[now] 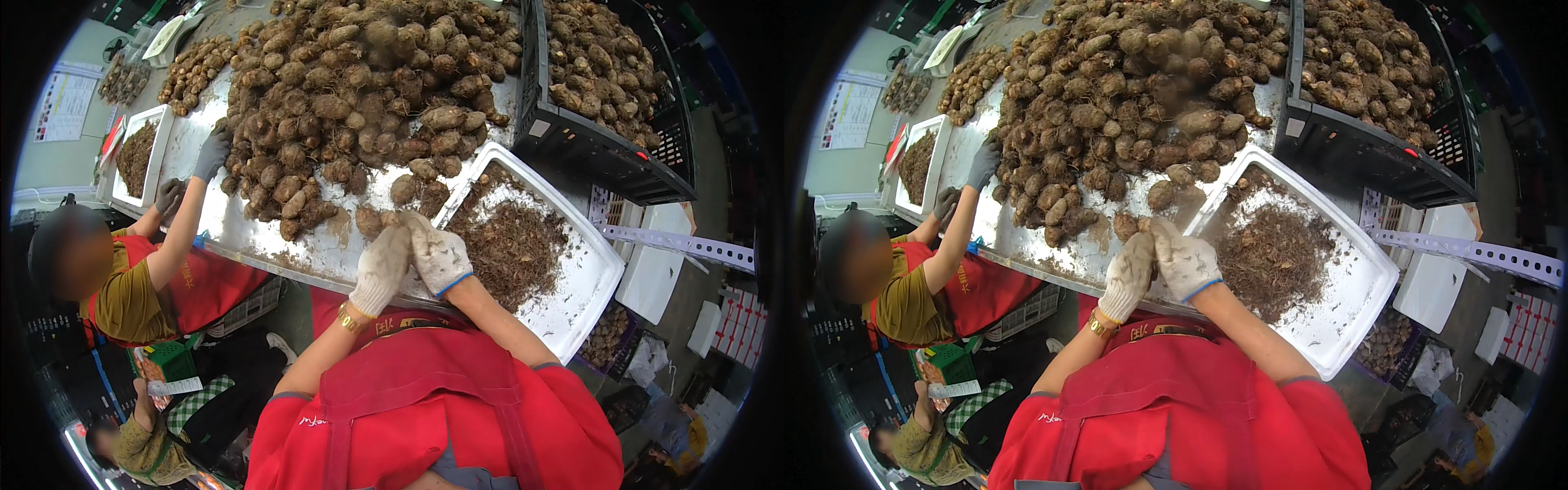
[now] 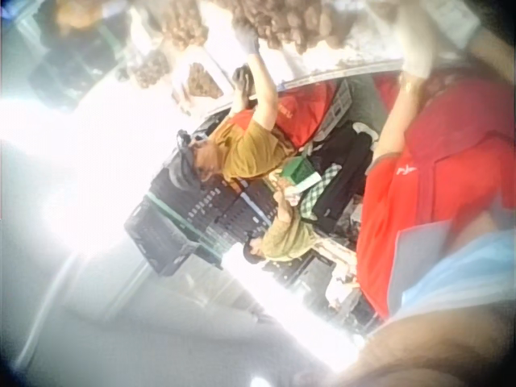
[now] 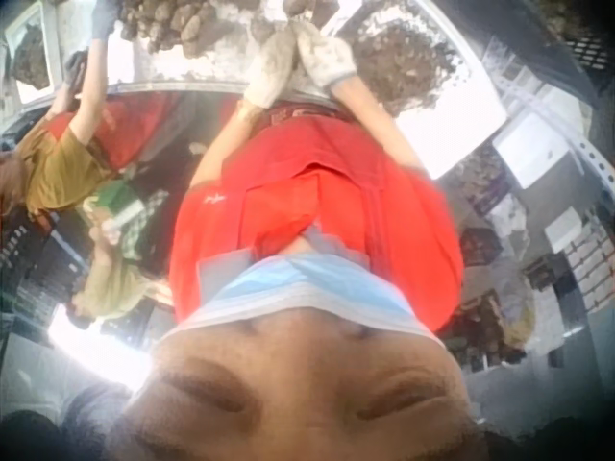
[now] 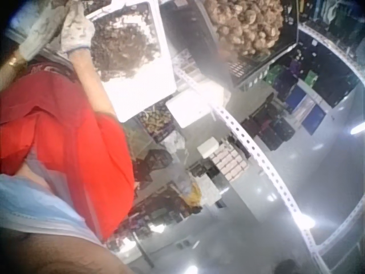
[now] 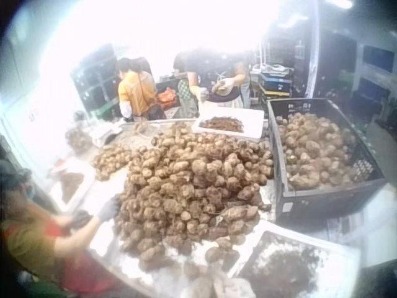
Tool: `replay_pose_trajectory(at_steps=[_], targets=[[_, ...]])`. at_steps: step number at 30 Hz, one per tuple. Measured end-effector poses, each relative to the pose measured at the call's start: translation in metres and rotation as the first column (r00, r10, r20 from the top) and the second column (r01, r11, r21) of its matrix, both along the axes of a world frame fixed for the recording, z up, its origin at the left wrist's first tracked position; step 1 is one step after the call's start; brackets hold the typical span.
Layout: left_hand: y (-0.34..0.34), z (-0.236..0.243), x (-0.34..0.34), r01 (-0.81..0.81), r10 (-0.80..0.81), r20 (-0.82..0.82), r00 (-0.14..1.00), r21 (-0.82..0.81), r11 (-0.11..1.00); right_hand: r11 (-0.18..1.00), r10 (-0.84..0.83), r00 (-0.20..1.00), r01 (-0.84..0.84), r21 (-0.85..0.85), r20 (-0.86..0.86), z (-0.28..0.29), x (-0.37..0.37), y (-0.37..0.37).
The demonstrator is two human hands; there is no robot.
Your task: The person peels root vegetables by hand, removing the outer skin and placing the cleaned produce into a white tray. They work continuously at a table alongside another worker, handling the vegetables one at a time.
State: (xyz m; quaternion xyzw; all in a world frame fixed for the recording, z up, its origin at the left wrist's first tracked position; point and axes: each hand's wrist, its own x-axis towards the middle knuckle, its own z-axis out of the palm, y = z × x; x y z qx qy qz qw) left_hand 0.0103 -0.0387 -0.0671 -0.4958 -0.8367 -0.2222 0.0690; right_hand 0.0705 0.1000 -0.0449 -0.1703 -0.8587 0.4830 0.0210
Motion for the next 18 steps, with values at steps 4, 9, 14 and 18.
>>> replay_pose_trajectory(at_steps=[4, 9, 14, 18], targets=[[0.026, 0.013, -0.012, -0.127, 0.248, 0.612, 0.751, -0.235, 0.964, 0.915, 0.129, 0.961, -0.021, 0.402, -0.243, -0.011, -0.006, 0.018], [0.019, -0.068, -0.014, -0.193, 0.214, 0.816, 0.537, -0.128, 0.973, 0.920, 0.193, 0.935, -0.067, 0.386, -0.296, -0.031, -0.014, 0.046], [0.029, -0.041, -0.011, -0.063, 0.113, 0.256, 0.960, -0.198, 0.978, 0.940, 0.093, 0.914, 0.050, 0.339, -0.395, -0.064, -0.025, 0.053], [0.021, -0.063, -0.025, -0.079, 0.010, 0.670, 0.743, 0.073, 0.994, 0.660, 0.049, 0.913, 0.275, -0.699, 0.406, -0.039, -0.027, 0.063]])
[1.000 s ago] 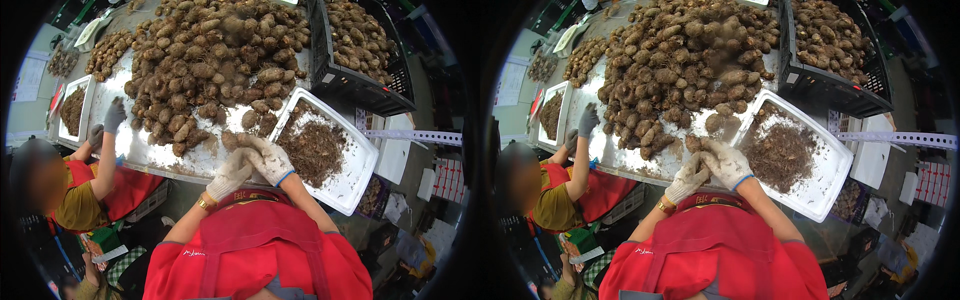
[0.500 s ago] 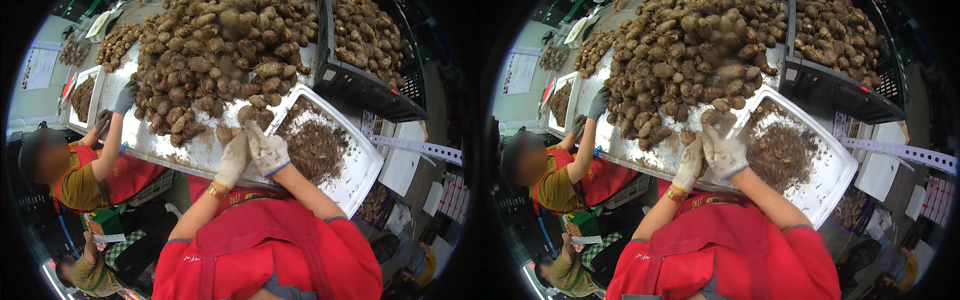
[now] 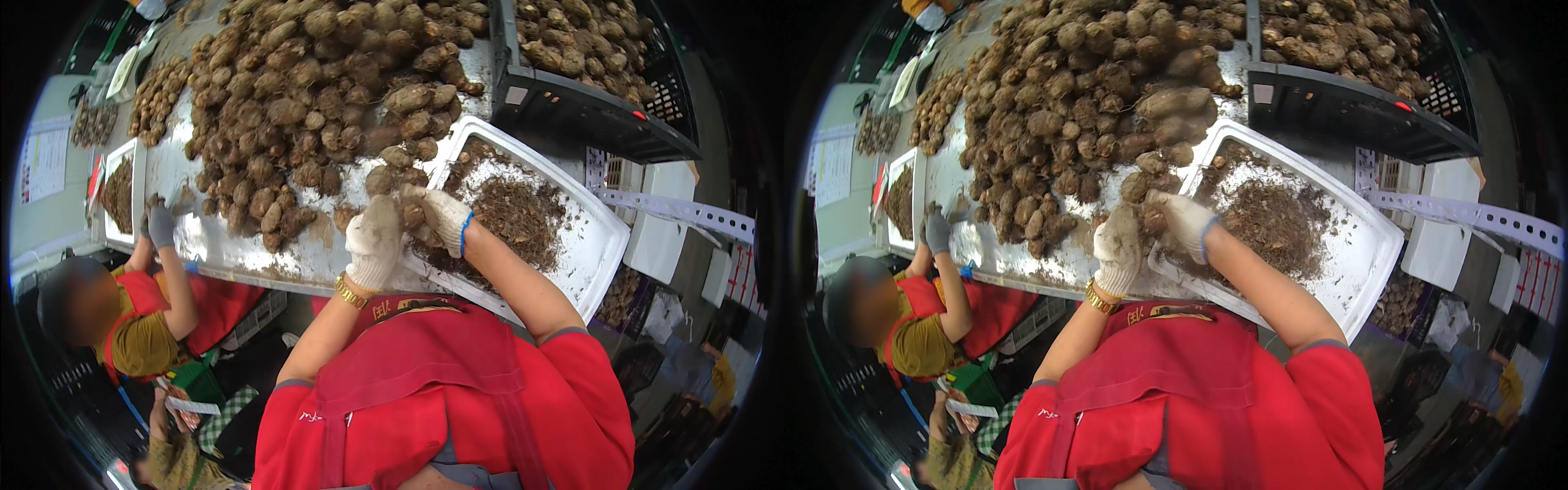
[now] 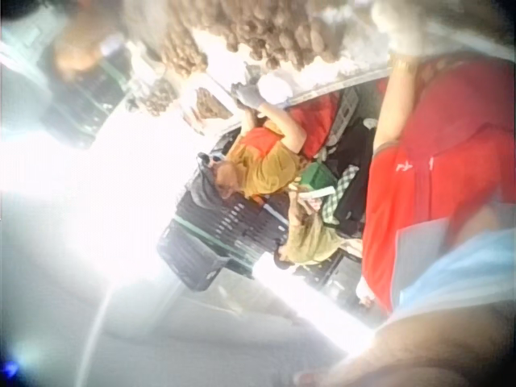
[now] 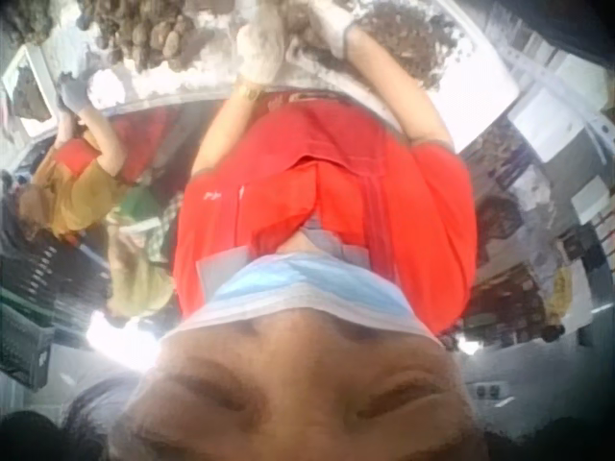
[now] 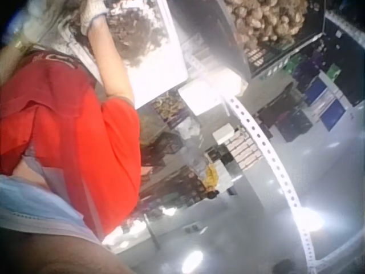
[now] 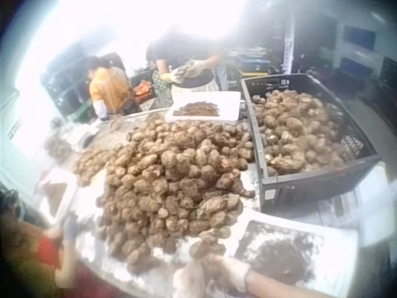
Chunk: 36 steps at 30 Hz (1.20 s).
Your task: The person peels root vegetables by hand, removing the outer skin and placing the cleaned produce into a white tray. They work continuously at a table alongside another worker, handling the vegetables one at a time.
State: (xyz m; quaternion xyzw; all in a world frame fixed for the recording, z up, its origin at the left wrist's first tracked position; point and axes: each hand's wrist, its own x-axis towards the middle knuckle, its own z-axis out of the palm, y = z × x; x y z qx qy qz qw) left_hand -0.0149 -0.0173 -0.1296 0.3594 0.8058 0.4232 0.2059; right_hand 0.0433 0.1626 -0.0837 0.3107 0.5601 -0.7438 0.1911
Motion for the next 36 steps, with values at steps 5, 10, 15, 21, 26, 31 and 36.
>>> replay_pose_trajectory(at_steps=[5, 10, 15, 21, 26, 31, 36], targets=[[0.039, 0.063, -0.010, -0.136, 0.145, 0.511, 0.847, -0.056, 0.989, 0.938, -0.047, 0.954, 0.145, 0.315, -0.297, 0.029, 0.022, 0.004], [0.036, 0.020, -0.020, 0.012, 0.024, 0.509, 0.860, -0.066, 0.998, 0.845, -0.047, 0.906, 0.261, 0.467, -0.421, 0.062, 0.040, 0.005], [0.033, 0.027, -0.025, 0.135, -0.131, 0.061, 0.989, -0.065, 0.989, 0.646, 0.025, 0.945, 0.234, 0.726, -0.326, 0.073, 0.041, -0.003], [0.019, -0.014, -0.020, 0.154, -0.168, -0.289, 0.943, -0.070, 0.986, 0.648, -0.186, 0.891, 0.428, 0.631, -0.414, 0.067, 0.040, -0.019], [0.045, 0.068, -0.025, -0.168, 0.204, 0.911, 0.357, -0.152, 0.974, 0.515, -0.100, 0.923, 0.368, 0.774, -0.373, 0.062, 0.040, -0.017], [0.033, 0.047, -0.015, -0.285, 0.154, 0.979, 0.133, -0.111, 0.952, 0.521, -0.090, 0.960, 0.272, 0.809, -0.264, 0.067, 0.046, -0.012], [0.033, 0.065, -0.015, -0.174, 0.076, 0.972, 0.220, -0.038, 0.984, 0.366, 0.215, 0.925, 0.221, 0.904, -0.313, 0.089, 0.044, -0.022]])
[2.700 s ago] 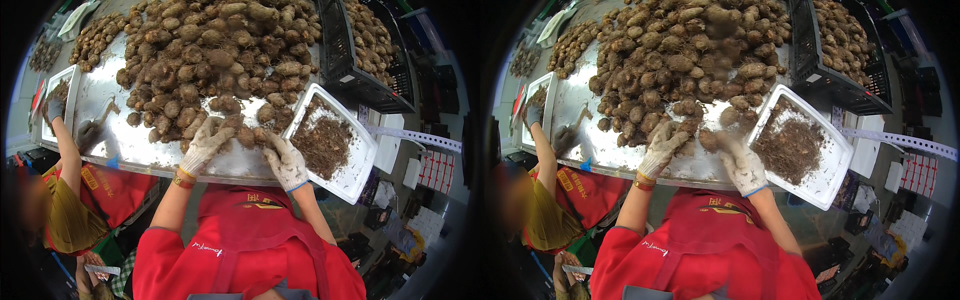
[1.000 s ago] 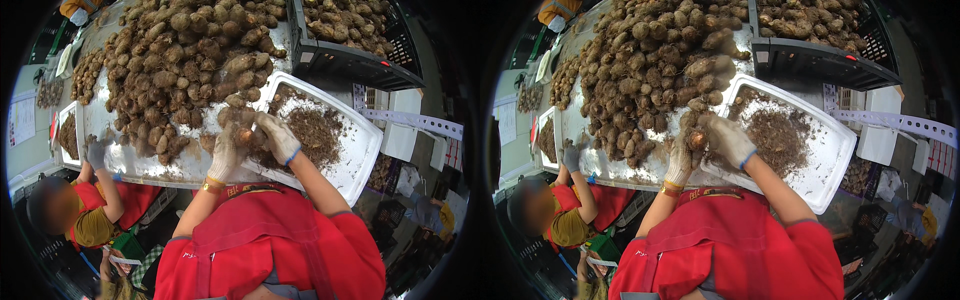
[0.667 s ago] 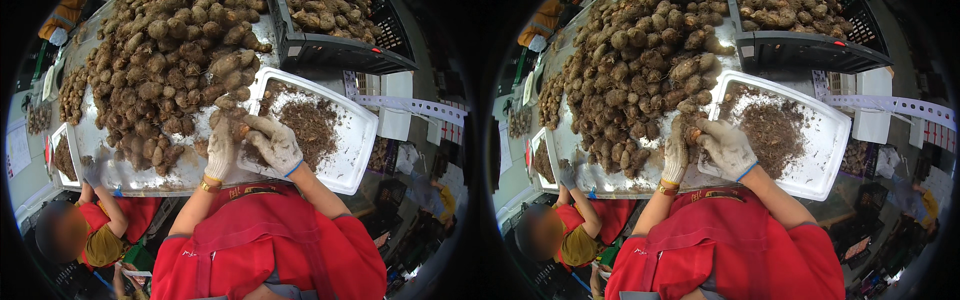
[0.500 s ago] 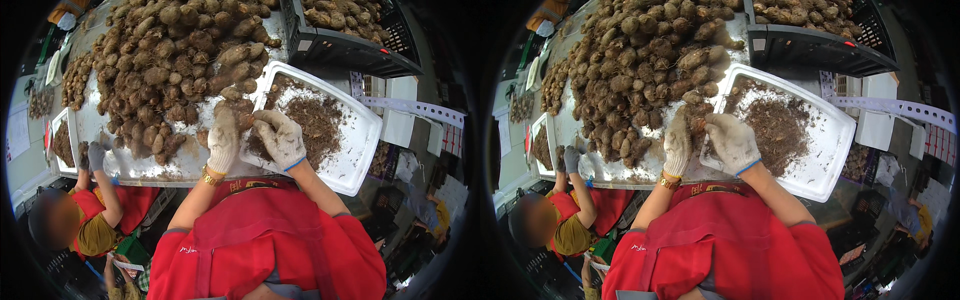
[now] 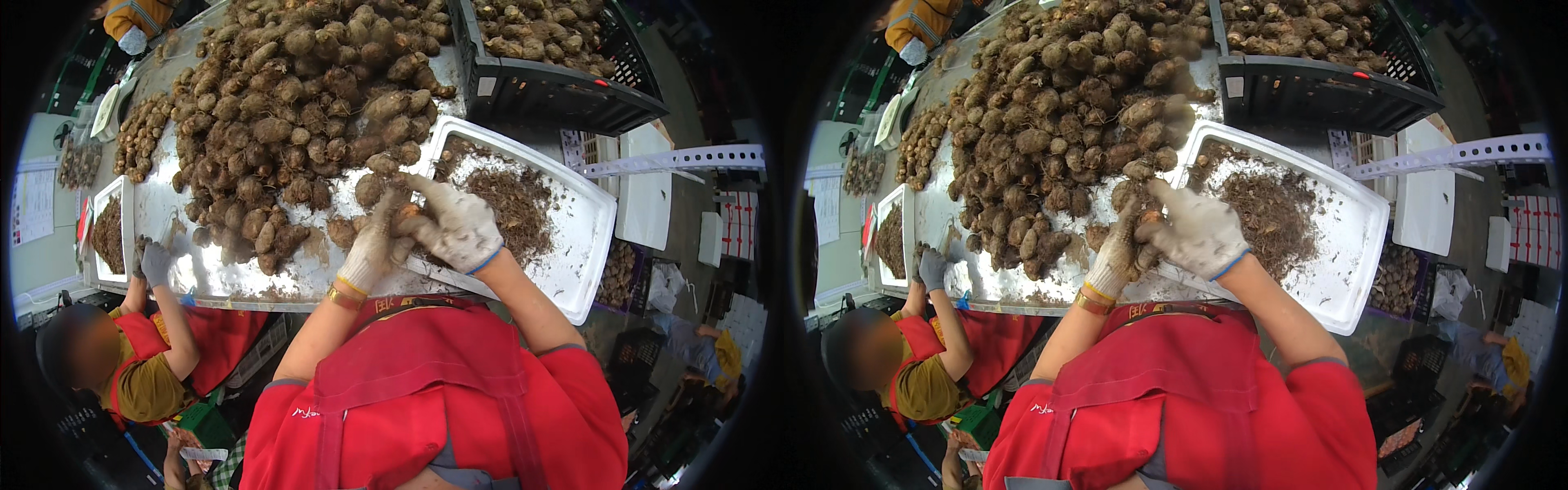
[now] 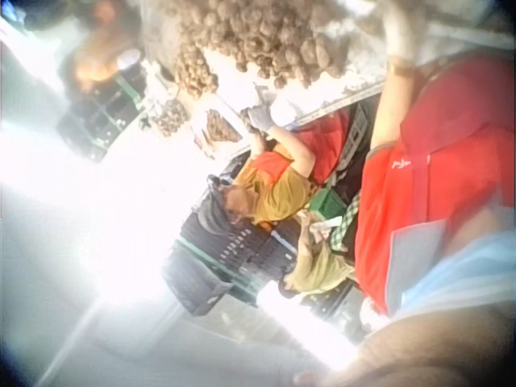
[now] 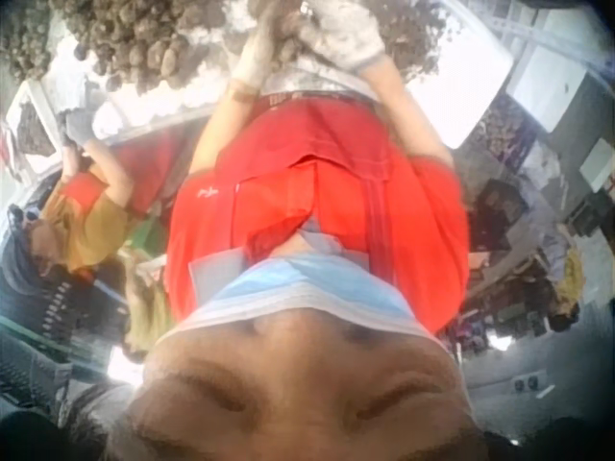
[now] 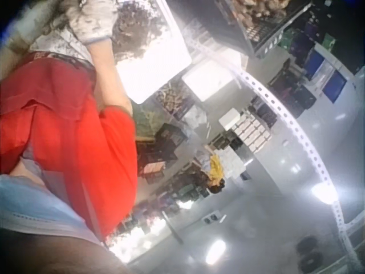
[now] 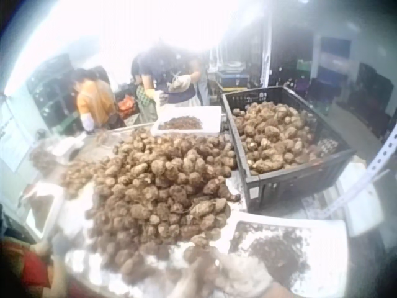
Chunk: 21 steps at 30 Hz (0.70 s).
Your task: The person peels root vegetables by hand, removing the outer skin and placing the cleaned produce into a white tray. They work continuously at a table alongside another worker, handling the vegetables one at a time.
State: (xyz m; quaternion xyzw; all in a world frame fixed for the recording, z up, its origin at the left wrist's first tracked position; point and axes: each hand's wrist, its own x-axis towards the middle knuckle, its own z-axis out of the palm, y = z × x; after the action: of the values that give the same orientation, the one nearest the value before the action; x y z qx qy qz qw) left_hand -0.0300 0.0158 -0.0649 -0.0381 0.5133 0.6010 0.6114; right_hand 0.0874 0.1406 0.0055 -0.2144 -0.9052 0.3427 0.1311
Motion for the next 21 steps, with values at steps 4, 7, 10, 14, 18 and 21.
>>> replay_pose_trajectory(at_steps=[4, 7, 10, 14, 18, 21], targets=[[-0.007, -0.007, 0.003, 0.510, -0.424, -0.888, 0.178, -0.286, 0.812, 0.975, 0.161, 0.977, -0.180, 0.134, 0.137, -0.008, -0.003, -0.009], [-0.017, -0.033, 0.005, 0.255, -0.132, -0.886, -0.444, -0.266, 0.929, 0.988, 0.030, 0.893, -0.094, 0.120, 0.449, 0.009, -0.011, -0.016], [-0.006, -0.013, 0.006, 0.181, -0.182, -0.878, -0.443, -0.287, 0.941, 0.996, 0.045, 0.997, -0.049, 0.072, 0.062, -0.023, -0.003, -0.018], [-0.002, 0.043, -0.002, 0.241, -0.159, -0.658, -0.736, -0.473, 0.847, 0.792, 0.200, 0.979, -0.141, -0.594, 0.034, -0.117, 0.001, -0.003], [-0.003, 0.066, -0.004, 0.376, -0.123, -0.774, -0.622, -0.433, 0.819, 0.719, 0.099, 0.972, -0.219, -0.660, -0.215, -0.137, 0.011, -0.011], [-0.005, 0.012, 0.001, 0.271, 0.022, -0.657, -0.754, -0.280, 0.921, 0.870, 0.103, 0.950, -0.230, -0.437, -0.294, -0.113, 0.006, -0.012]])
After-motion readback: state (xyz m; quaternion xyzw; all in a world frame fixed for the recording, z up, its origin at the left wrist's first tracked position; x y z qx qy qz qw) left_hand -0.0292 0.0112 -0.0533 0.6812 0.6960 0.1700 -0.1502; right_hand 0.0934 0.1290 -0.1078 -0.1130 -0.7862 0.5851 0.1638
